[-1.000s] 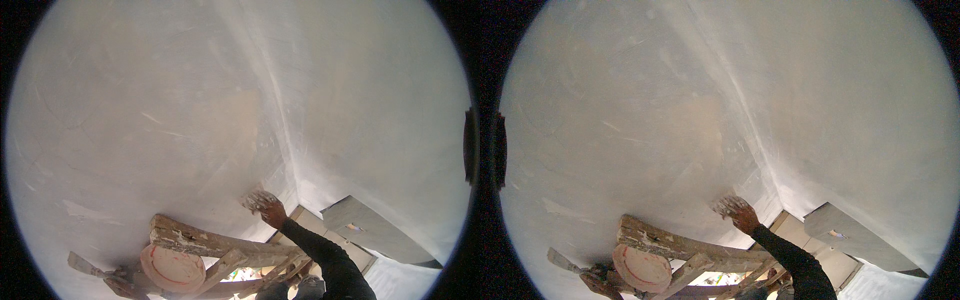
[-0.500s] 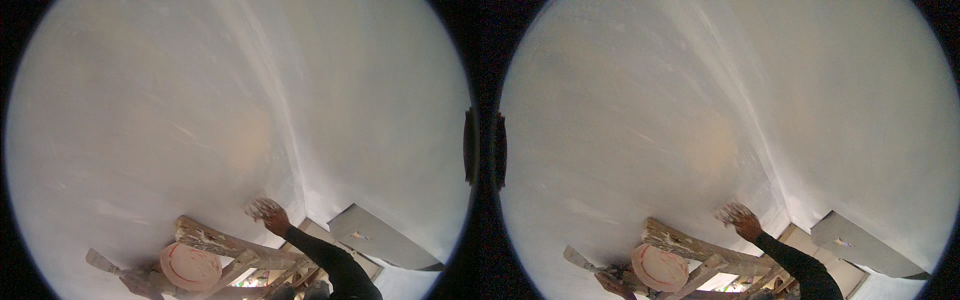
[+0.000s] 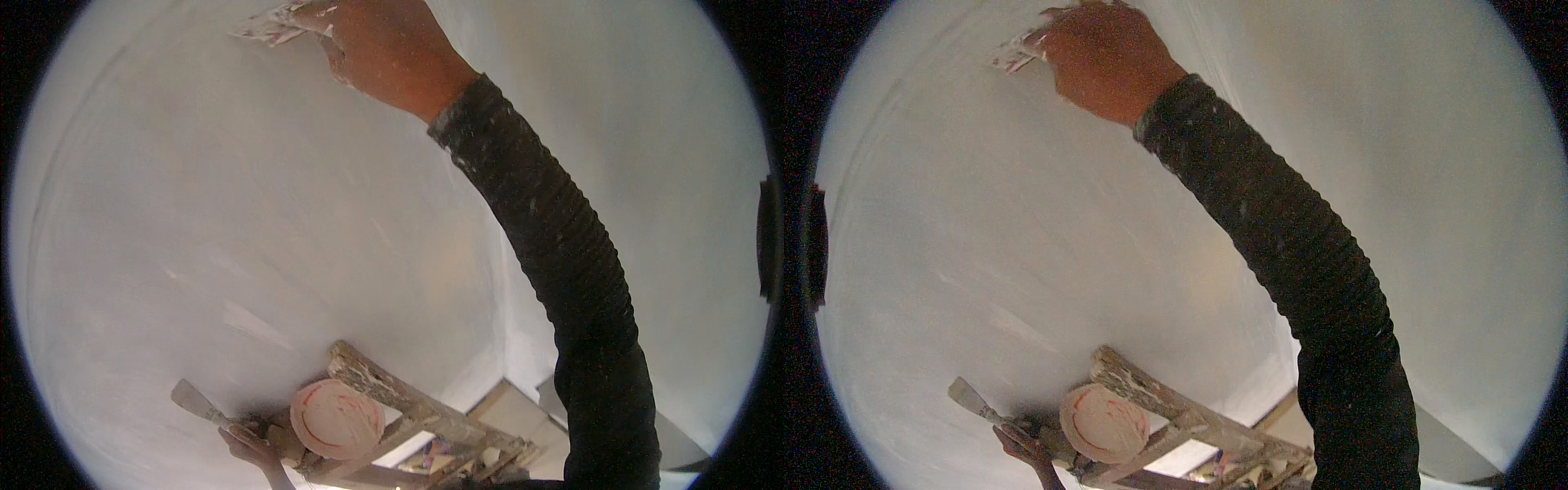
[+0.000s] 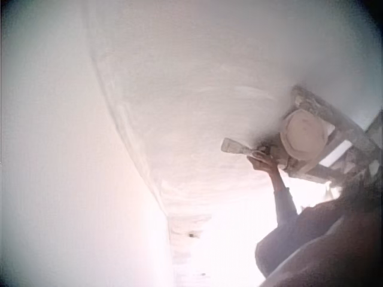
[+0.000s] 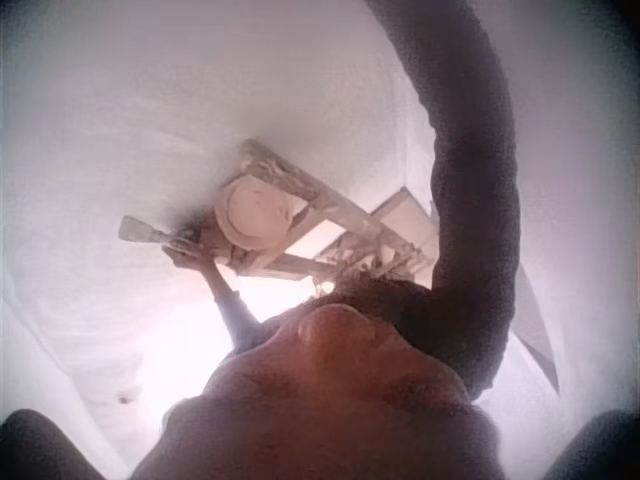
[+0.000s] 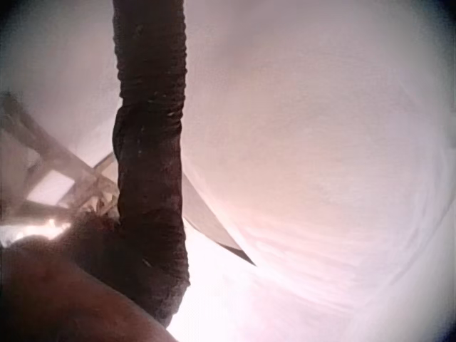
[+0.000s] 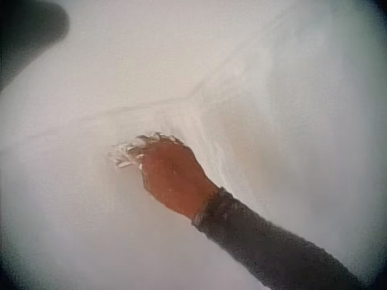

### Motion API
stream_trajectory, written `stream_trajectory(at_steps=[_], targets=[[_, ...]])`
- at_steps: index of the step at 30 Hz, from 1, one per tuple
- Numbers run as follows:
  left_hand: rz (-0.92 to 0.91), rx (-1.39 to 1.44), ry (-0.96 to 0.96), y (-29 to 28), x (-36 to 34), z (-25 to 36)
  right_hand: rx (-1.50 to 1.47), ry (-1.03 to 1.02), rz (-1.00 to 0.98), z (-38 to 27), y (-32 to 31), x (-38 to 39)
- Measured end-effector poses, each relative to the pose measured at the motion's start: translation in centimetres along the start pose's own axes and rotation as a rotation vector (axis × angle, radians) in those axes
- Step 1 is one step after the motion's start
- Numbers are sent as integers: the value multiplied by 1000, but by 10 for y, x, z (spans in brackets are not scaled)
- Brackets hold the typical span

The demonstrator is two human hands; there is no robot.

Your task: The person applies plaster to the upper section of a wall and a corner using a putty knife, taking fresh plaster from a bucket as needed.

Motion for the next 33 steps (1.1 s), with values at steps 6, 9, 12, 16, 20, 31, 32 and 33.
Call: stream_trajectory(at_steps=[6, 9, 12, 16, 20, 31, 32, 33], targets=[[28, 39, -19, 5, 4, -56, -24, 357, -514, -87, 41, 291], [20, 72, -33, 1, 6, -64, -241, 556, -707, -166, 70, 488], [35, 5, 79, 4, -2, -54, -383, 674, -838, -243, 99, 643], [49, -65, 178, 18, -15, -36, -318, 907, -785, -269, 90, 727], [100, -102, 15, -2, -3, -50, -232, 862, -481, -233, 77, 578], [36, 106, -5, 14, -1, -21, -70, 248, -56, -120, 83, 218], [29, 111, 8, 14, -2, -28, -102, 254, -119, -133, 91, 240], [64, 57, 45, 11, -4, -40, -137, 259, -180, -149, 95, 271]])
Point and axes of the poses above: each hand's wrist, its own x-axis away from the middle knuckle, its own y-axis out of the palm, z = x × y, the point moved 2 cm from there along -x, towards the middle knuckle, and after that the axes turned 8 degrees about -x, right-handed, at the moved point
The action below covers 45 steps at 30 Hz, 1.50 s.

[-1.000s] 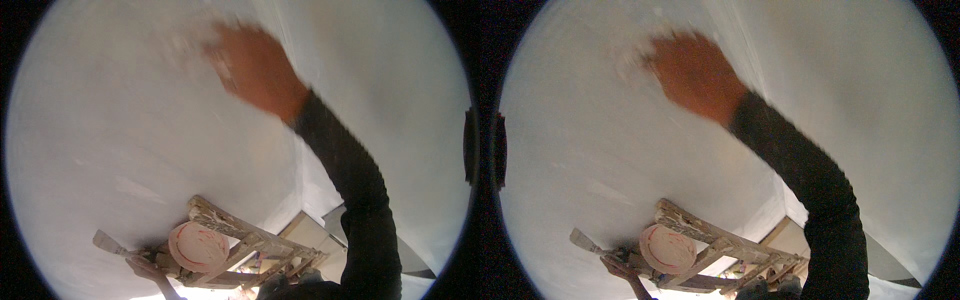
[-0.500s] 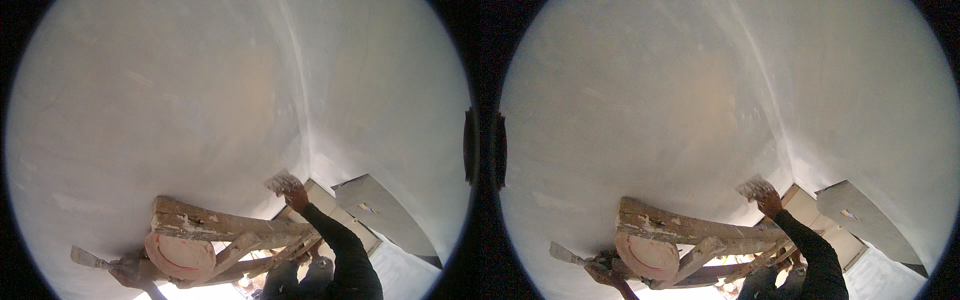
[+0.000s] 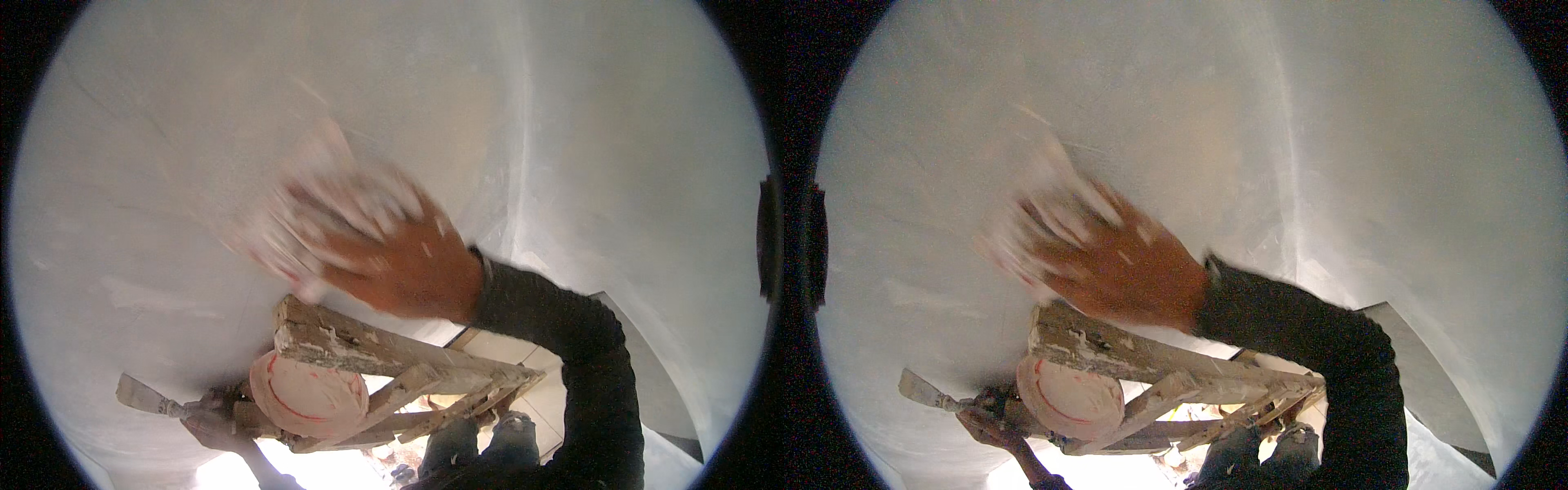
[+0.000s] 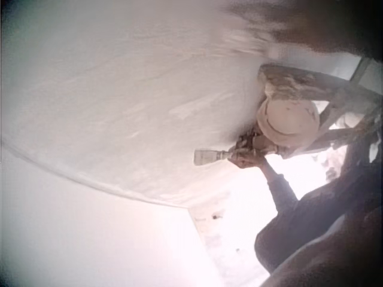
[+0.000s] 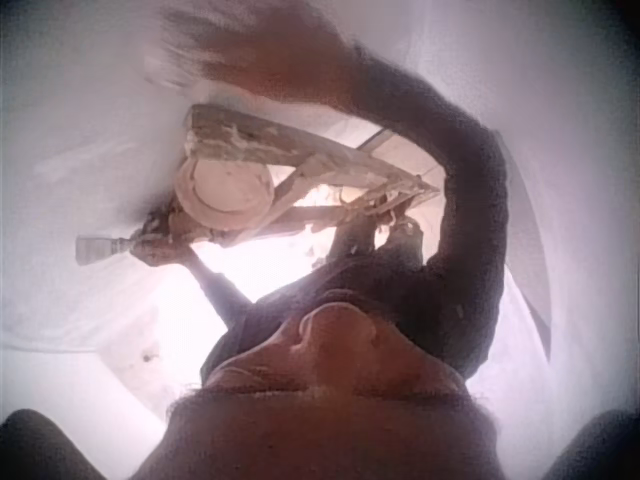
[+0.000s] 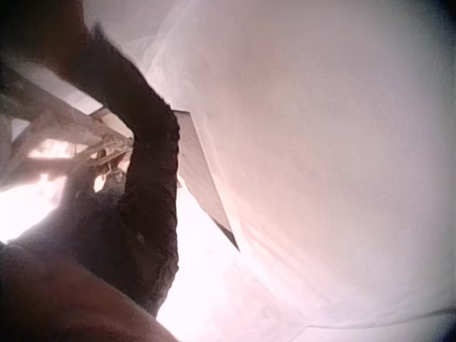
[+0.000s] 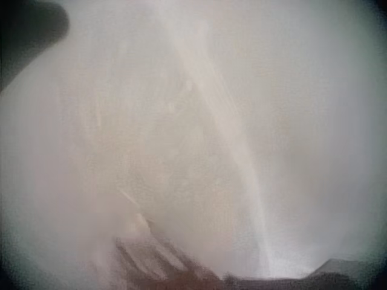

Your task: The person applies plaster to the upper section of a wall and a corner using a putty knife, taking fresh plaster from a bucket as needed.

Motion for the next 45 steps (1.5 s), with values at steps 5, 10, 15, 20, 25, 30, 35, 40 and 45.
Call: stream_trajectory(at_steps=[5, 10, 15, 20, 25, 30, 35, 40, 45], targets=[[94, -23, -3, -15, -1, -32, -20, -84, -506, -11, 51, 191], [134, 120, -130, -1, 4, -2, -137, 31, -715, -31, 118, 366], [105, 37, 14, 13, 8, 30, -183, 387, -859, -10, 126, 474], [-142, 140, 62, -19, -10, -47, -31, 809, -283, 16, 59, 405], [3, 49, 253, 11, 9, 54, 131, 467, 147, 103, -25, 228], [8, -43, 270, 7, 7, 43, 178, 224, 132, 140, -59, 115], [1, -4, 241, 9, 8, 52, 42, 337, -141, 122, 6, 246], [39, -54, 228, 22, 15, 62, -98, 706, -332, 49, 87, 477], [67, -290, 299, 14, 16, 63, -250, 1095, -93, 16, 100, 501]])
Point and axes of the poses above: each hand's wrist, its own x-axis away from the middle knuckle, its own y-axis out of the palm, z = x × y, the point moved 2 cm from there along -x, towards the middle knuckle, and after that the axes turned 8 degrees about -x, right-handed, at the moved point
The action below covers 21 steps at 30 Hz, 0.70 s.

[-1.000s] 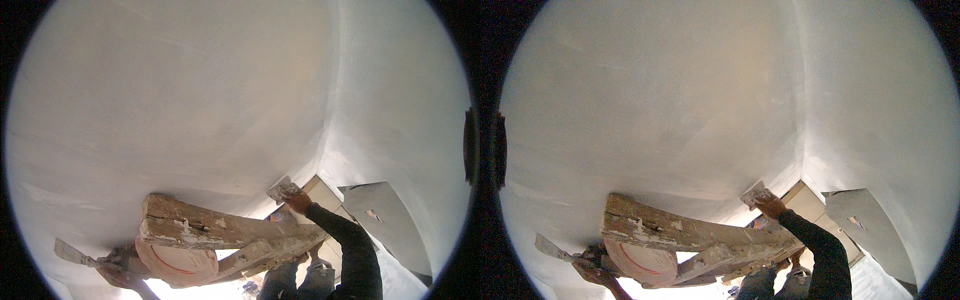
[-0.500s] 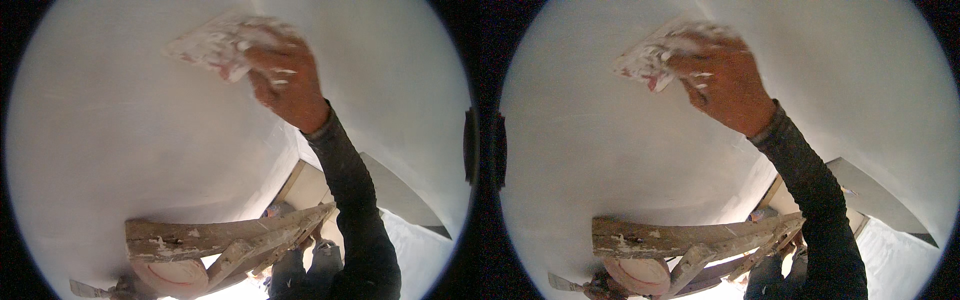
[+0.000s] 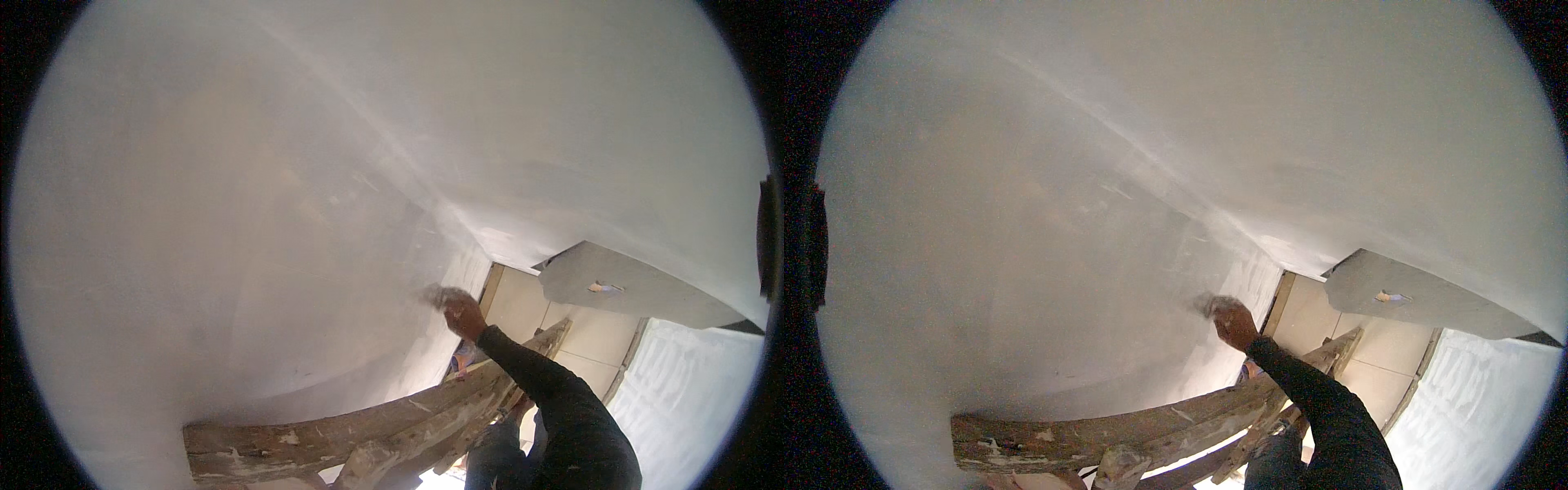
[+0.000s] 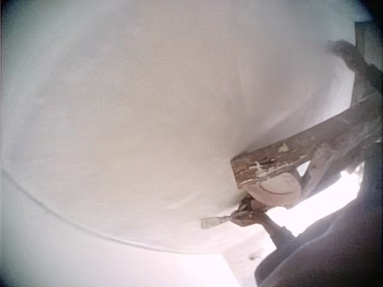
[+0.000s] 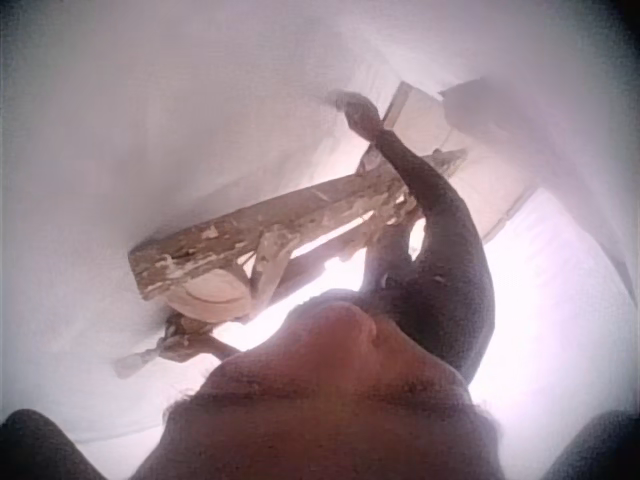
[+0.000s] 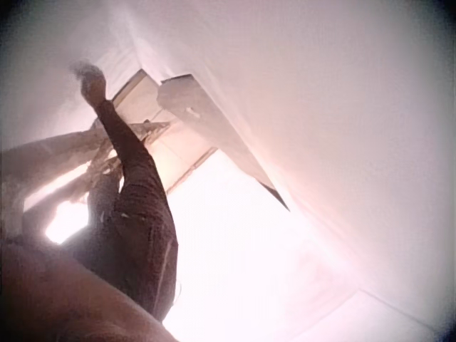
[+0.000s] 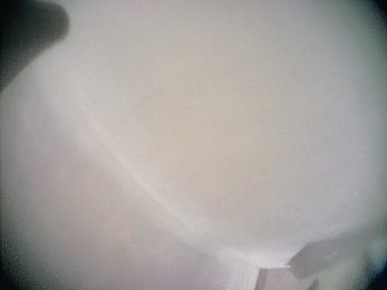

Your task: The person applies plaster to the upper section of a wall and a corner using a putty knife, taking fresh plaster from a bucket as needed.

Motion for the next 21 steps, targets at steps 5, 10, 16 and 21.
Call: stream_trajectory(at_steps=[5, 10, 16, 21], targets=[[-34, 66, 145, 4, 3, -7, 166, -107, 398, -52, -68, -72], [4, 1, 227, 10, -1, -7, -256, 257, 518, -38, -41, -120], [3, 18, 190, 6, 10, -15, -77, 7, 224, -70, 47, -17], [-37, 197, 163, 25, 17, 9, -220, 282, 704, 46, -8, -44]])
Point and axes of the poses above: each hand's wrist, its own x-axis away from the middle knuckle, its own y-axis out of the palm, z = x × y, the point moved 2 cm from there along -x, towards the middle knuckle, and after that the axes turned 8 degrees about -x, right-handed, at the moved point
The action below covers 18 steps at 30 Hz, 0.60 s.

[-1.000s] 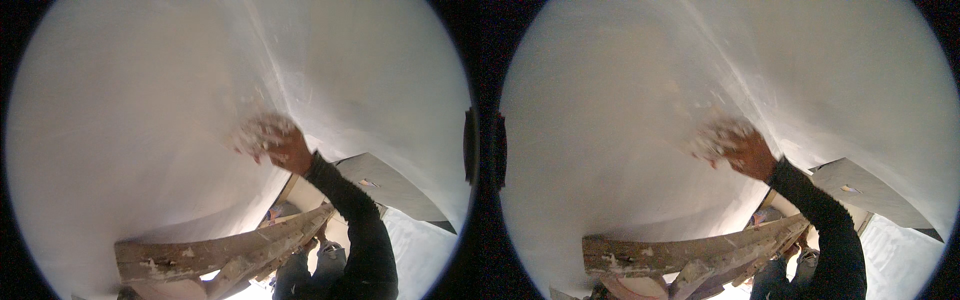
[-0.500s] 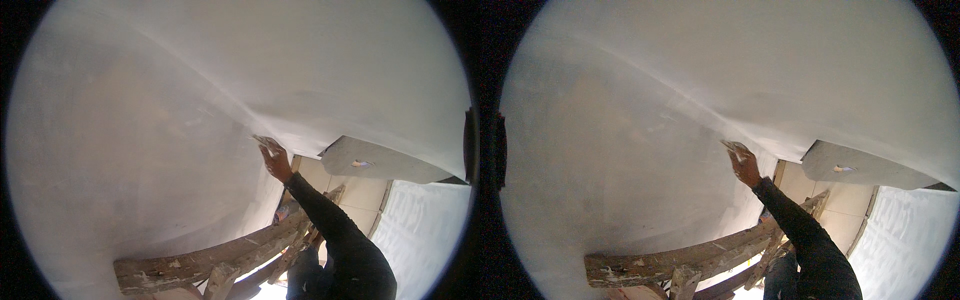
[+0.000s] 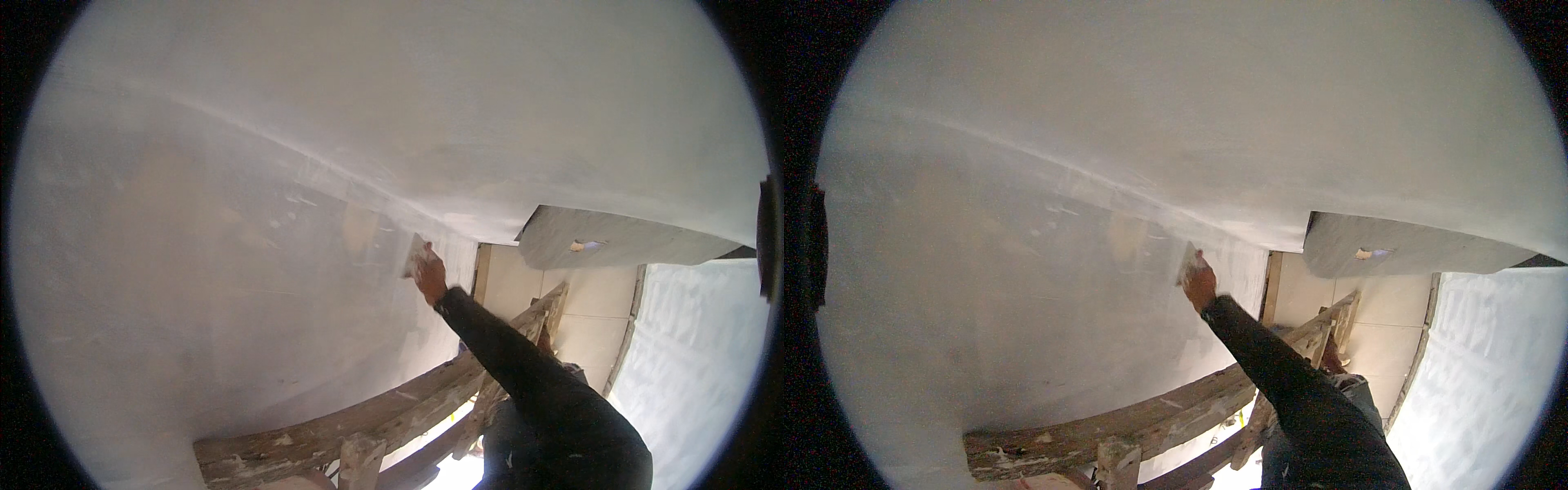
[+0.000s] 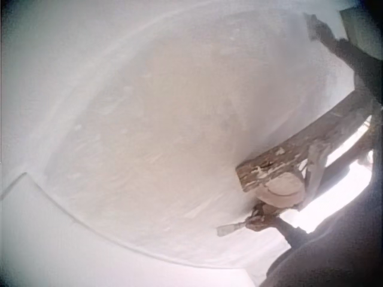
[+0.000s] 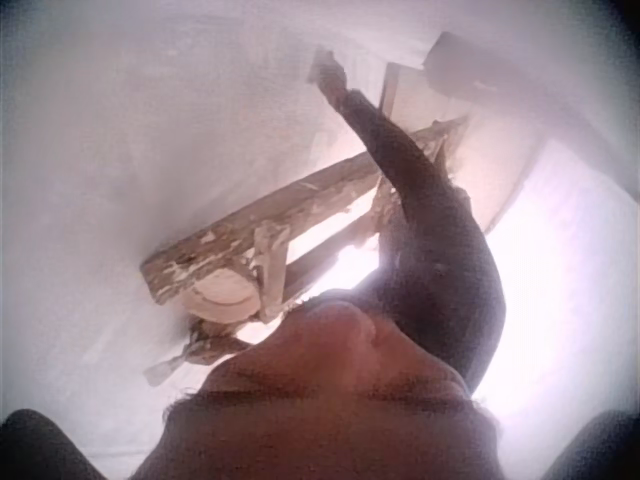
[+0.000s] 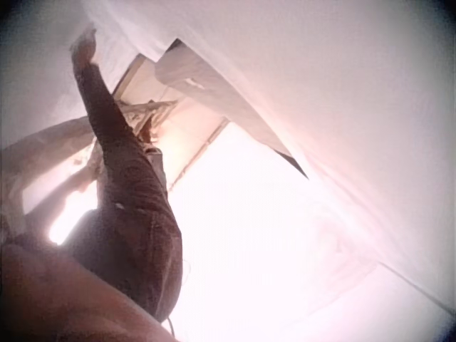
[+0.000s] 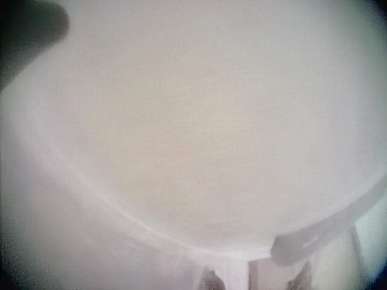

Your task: The person applies plaster to the upper section of a wall and a corner using a putty knife, taking fresh plaster from a bucket as needed.

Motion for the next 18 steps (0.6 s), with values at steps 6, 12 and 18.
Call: stream_trajectory(at_steps=[6, 12, 18], targets=[[15, 10, -7, -13, -2, -15, -224, -86, -101, -196, 75, -36], [-7, 82, -28, -2, -3, -8, 118, -666, -566, -258, 59, 58], [-5, 109, -47, -10, 0, -7, 7, -516, -112, -223, 44, -29]])
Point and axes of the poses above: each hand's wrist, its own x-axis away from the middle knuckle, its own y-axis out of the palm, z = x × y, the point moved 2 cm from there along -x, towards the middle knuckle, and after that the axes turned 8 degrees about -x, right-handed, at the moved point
